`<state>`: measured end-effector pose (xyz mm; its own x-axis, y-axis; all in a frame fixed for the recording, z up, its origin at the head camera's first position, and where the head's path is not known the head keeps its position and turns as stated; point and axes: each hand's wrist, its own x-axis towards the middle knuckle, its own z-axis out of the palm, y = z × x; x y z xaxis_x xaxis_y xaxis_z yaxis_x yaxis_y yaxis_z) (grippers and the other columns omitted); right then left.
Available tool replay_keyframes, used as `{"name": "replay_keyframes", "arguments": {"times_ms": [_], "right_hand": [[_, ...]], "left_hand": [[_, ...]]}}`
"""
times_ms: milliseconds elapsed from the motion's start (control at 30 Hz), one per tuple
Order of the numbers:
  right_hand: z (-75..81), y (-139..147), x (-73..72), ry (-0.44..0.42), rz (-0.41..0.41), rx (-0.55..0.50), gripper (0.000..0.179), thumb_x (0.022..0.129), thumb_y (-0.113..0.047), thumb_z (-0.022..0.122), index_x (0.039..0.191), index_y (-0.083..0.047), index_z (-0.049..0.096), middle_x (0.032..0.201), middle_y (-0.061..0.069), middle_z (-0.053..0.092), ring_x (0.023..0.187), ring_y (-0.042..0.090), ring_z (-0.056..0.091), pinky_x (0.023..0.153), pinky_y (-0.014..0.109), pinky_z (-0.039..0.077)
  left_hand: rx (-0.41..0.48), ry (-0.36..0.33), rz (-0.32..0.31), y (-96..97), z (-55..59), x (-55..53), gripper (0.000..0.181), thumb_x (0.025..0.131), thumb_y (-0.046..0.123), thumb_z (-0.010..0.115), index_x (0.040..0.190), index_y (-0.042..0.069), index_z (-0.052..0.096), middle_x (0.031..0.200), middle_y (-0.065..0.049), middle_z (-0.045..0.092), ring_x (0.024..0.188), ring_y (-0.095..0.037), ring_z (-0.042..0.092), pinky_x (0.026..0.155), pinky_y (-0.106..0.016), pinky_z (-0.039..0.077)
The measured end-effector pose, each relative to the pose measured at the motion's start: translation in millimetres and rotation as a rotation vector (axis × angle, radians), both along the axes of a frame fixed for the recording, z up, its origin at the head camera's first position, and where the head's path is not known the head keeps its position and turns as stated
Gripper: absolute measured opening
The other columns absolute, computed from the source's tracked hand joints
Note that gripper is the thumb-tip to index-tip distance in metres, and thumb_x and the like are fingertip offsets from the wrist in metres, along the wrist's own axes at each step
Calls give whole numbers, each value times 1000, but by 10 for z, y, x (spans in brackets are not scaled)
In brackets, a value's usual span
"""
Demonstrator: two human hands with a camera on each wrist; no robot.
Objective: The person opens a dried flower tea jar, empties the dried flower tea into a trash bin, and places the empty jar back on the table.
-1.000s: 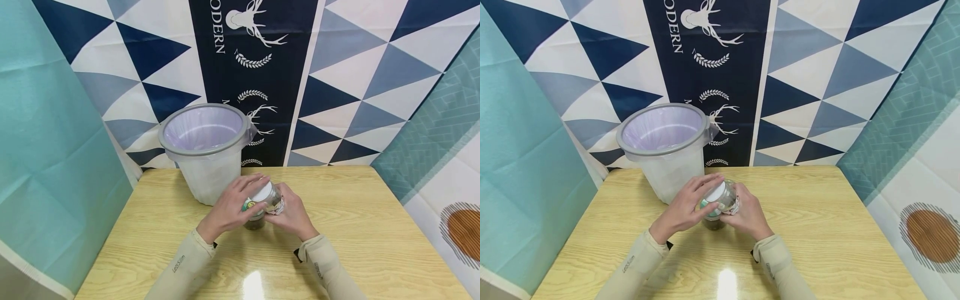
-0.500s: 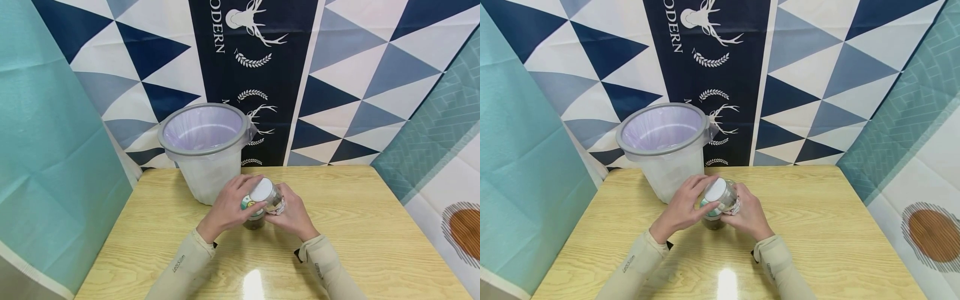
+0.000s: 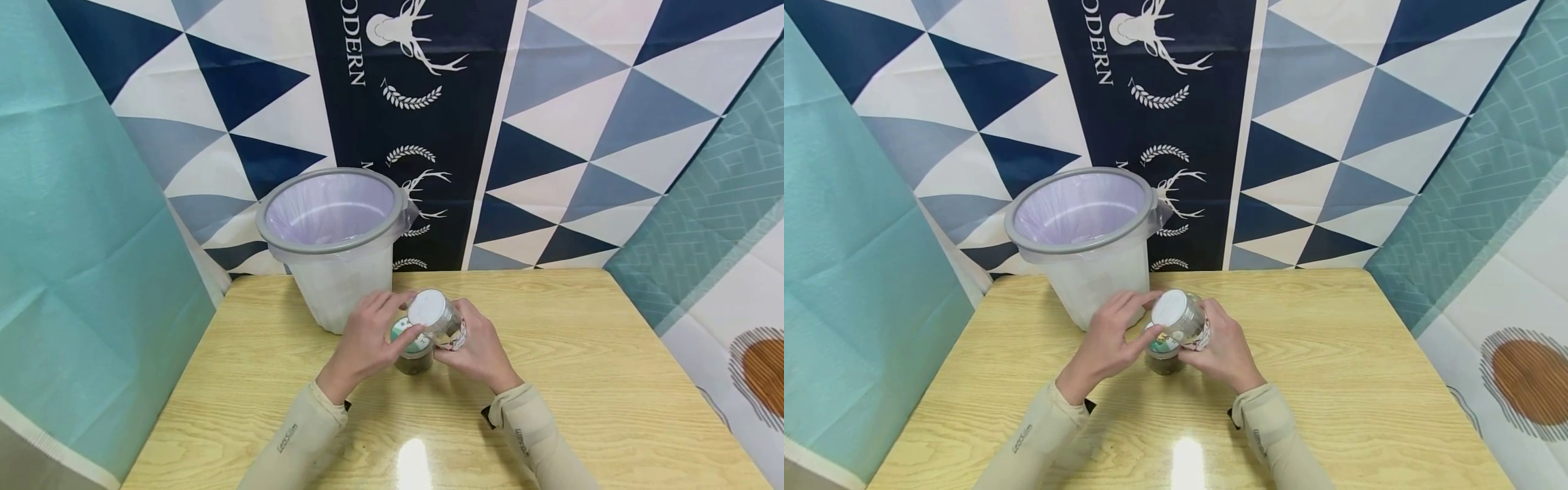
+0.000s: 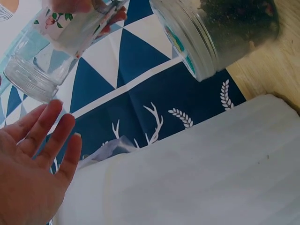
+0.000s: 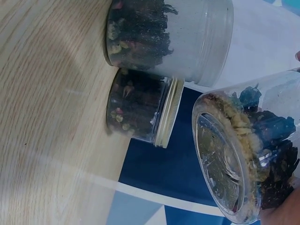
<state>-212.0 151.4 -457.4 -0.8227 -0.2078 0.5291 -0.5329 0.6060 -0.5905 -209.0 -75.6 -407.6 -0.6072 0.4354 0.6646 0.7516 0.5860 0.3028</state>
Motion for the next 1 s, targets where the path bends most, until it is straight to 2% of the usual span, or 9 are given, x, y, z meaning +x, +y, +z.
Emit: {"name": "replay_keyframes", "arguments": {"times_ms": [167,333,433,500,600,800,1000], "right_hand": [[3,3,-4,0,7,7,68,57,-12,93,117,-6,60,109,6,69,95,21,69,83,44,61],[4,7,1,-5,21,15,67,58,-14,91,117,-6,59,108,5,69,92,19,67,80,41,61],[2,4,1,-4,24,24,66,59,-14,90,117,-7,59,107,5,68,91,17,66,78,39,60],[-2,1,0,0,25,30,65,59,-15,90,116,-7,59,106,5,67,90,16,66,78,38,60],[-8,-3,0,5,27,31,64,59,-16,89,115,-7,59,105,4,68,89,16,66,77,38,60],[-16,3,5,-1,27,12,65,58,-13,90,115,-8,59,106,3,68,90,15,66,77,38,60],[-5,9,9,-14,23,4,65,58,-12,90,116,-8,59,107,3,68,91,16,66,78,38,60]], "left_hand": [[0,4,-3,-11,51,-31,59,95,46,68,141,11,61,131,-6,66,123,-23,61,109,-41,49],[-64,-36,-113,30,140,-56,68,95,44,70,154,16,49,156,-2,52,142,-20,50,119,-41,41],[-99,-51,-176,69,166,-59,68,97,41,69,156,16,47,160,-1,48,147,-20,46,121,-40,39],[-112,-49,-196,91,161,-61,67,98,40,68,156,15,47,159,-3,49,147,-20,47,121,-40,39],[-106,-64,-195,107,146,-54,64,99,39,68,155,15,48,156,-3,53,144,-21,49,120,-40,40],[-71,-103,-153,86,117,-43,59,99,37,68,151,13,54,148,-4,59,135,-21,55,114,-39,45],[-56,-84,-128,32,82,-37,56,100,38,66,149,12,55,143,-4,62,131,-21,58,113,-40,46]]}}
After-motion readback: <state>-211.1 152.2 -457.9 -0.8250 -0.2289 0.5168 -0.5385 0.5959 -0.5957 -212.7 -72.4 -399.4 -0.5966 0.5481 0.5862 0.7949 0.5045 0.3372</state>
